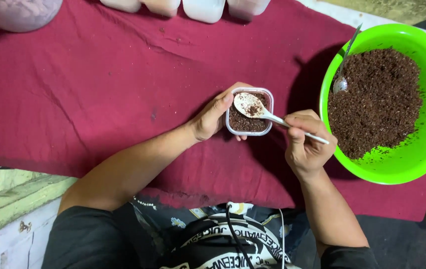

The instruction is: Filling small plastic containers with brown granular material using a spoon from a larger bowl.

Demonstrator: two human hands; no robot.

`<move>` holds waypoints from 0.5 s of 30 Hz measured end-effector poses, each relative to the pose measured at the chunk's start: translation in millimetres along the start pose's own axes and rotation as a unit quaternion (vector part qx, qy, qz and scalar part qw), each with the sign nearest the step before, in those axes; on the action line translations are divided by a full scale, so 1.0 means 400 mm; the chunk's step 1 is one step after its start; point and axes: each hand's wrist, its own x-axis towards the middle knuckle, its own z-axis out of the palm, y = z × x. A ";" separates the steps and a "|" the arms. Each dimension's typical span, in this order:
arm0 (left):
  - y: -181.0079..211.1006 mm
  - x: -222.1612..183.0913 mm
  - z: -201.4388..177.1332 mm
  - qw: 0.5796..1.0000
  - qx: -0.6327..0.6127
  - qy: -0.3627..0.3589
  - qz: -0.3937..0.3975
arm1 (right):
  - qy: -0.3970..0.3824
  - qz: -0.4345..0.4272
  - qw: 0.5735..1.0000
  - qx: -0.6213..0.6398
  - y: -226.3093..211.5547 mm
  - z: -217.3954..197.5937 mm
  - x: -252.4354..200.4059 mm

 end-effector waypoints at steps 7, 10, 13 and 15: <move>-0.006 0.007 -0.006 1.000 -0.019 -0.010 0.000 | 0.032 -0.070 0.997 0.023 0.010 -0.004 -0.002; -0.008 0.005 -0.009 1.000 -0.027 0.000 -0.012 | -0.013 -0.083 0.996 0.009 -0.004 -0.003 0.012; -0.006 -0.001 -0.008 0.999 -0.030 0.002 -0.022 | -0.032 -0.100 0.994 0.002 -0.007 -0.006 0.011; 0.000 0.003 -0.004 1.000 -0.009 -0.003 -0.020 | -0.034 -0.124 0.992 -0.006 -0.004 -0.009 0.011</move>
